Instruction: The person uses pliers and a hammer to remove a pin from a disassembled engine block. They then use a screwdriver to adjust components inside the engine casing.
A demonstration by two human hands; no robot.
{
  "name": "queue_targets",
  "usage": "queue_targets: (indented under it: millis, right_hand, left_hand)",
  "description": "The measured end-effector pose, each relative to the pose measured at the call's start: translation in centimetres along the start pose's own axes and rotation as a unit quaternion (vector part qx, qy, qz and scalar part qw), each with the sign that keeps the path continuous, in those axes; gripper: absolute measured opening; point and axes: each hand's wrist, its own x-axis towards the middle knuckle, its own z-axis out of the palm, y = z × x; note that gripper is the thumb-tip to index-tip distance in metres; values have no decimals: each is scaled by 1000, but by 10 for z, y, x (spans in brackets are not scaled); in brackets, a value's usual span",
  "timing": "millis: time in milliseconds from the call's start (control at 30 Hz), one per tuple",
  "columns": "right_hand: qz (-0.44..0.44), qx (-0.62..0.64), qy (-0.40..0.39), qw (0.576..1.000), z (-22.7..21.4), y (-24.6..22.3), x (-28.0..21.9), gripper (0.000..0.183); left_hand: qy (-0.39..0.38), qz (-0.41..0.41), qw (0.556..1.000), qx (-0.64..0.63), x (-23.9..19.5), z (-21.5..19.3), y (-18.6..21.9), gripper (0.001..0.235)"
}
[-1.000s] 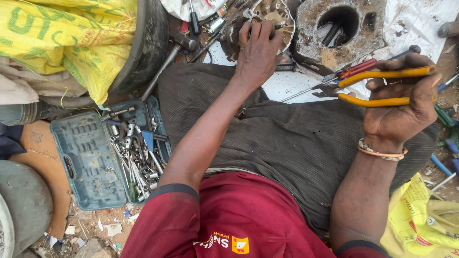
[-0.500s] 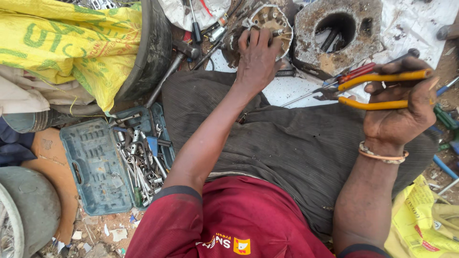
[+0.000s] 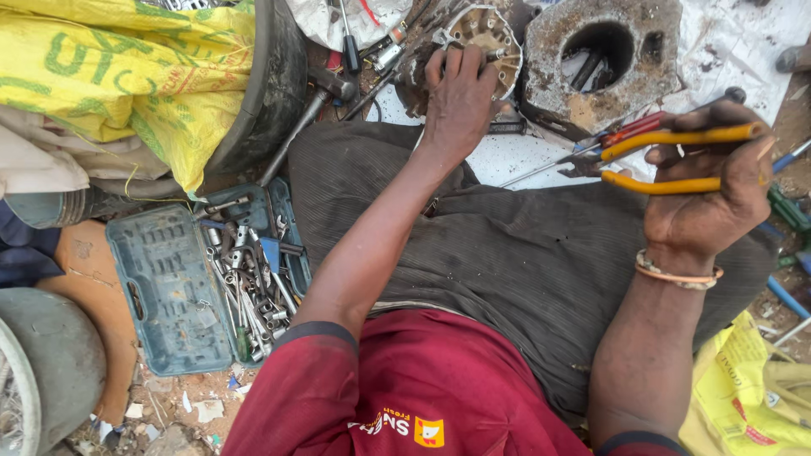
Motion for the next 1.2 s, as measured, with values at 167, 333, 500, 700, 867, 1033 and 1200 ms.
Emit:
queue_targets:
  millis: [167,333,500,700,867,1033,1200]
  right_hand:
    - [17,16,8,1000,-1,3,4,44]
    - [23,17,5,1000,-9,7,0,45]
    - [37,37,9,999,-15,5,-2,43]
    - [29,49,12,998,-4,10,7,45]
    - [35,61,27,997,-1,10,6,46]
    - [42,74,17,996,-1,6,-4,43]
    - [40,64,35,996,7,5,4,44]
  left_hand:
    - [-19,-2,1000,-2,5,6,-2,31]
    - [55,41,997,33,-5,8,-3,31]
    - [-51,-27,998,-15,-5,4,0,32]
    - [-7,36,999,33,6,-3,-2,24]
    - [-40,18,999,26,3,-4,-5,23]
    - [-46,0,999,-11,-7,-7,3,43]
    - [-13,49,998,32,-1,-11,0,29]
